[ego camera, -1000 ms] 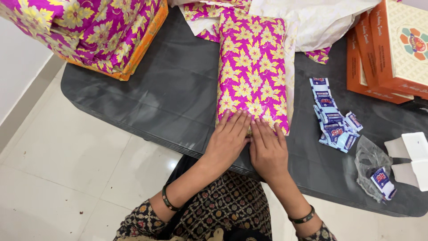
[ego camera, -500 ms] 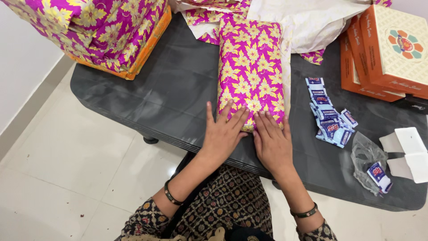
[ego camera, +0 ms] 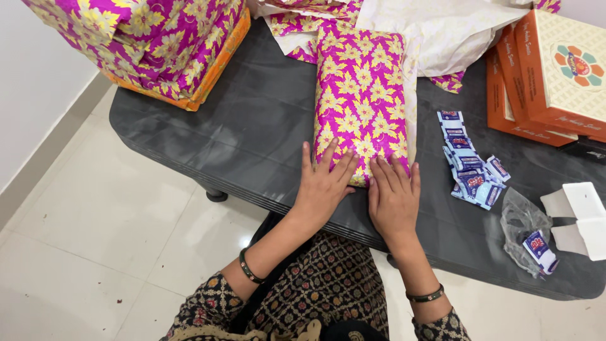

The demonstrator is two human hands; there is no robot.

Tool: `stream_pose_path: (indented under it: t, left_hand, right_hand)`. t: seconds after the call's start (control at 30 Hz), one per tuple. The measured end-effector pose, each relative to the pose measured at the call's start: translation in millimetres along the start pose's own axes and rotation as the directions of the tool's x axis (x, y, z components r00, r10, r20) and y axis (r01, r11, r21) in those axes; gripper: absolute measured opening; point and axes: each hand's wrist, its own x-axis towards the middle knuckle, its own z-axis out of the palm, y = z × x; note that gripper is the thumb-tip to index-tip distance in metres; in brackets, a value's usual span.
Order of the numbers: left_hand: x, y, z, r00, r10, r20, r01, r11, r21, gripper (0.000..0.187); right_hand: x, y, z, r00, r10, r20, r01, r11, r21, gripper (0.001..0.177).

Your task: The person wraps a rectangular box with floral-patterned wrapping paper on a table. They fold the paper edges, smooth the surface, and secure the package with adhesive tape. The wrapped box is then placed aside, and the person begins wrapping another box.

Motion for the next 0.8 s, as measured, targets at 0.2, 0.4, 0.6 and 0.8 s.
stream_pose_path:
  t: [0.2,0.4,0.6,0.8]
  left_hand:
    - [2.4,-0.2,0.5,0.997,0.071,-0.014,-0.069,0.994,0.087,0.071]
    - [0.6,-4.7,0.5,0.996,0.072,-0.053,-0.072,0.997,0.009,0.067]
    - [-4.7,3.4,-1.6,0.979,0.148,-0.142,-0.123,0.978,0.171,0.059]
    - [-1.6,6.5,0.0,0.982,0.157,-0.104,-0.138,0.976,0.171,0.052]
  right_hand:
    - [7.8,2.3,-3.0,0.999,0.032,-0.002,-0.031,0.989,0.141,0.030]
    - [12.3,1.3,-8.4,1.000,0.003,-0.020,-0.002,0.998,0.064,0.029]
    - [13.8,0.1,-7.1,0.999,0.017,-0.027,-0.015,0.996,0.093,0.027]
    - [15.2,2.9,-7.2,1.000,0.020,-0.013,-0.019,0.993,0.117,0.026]
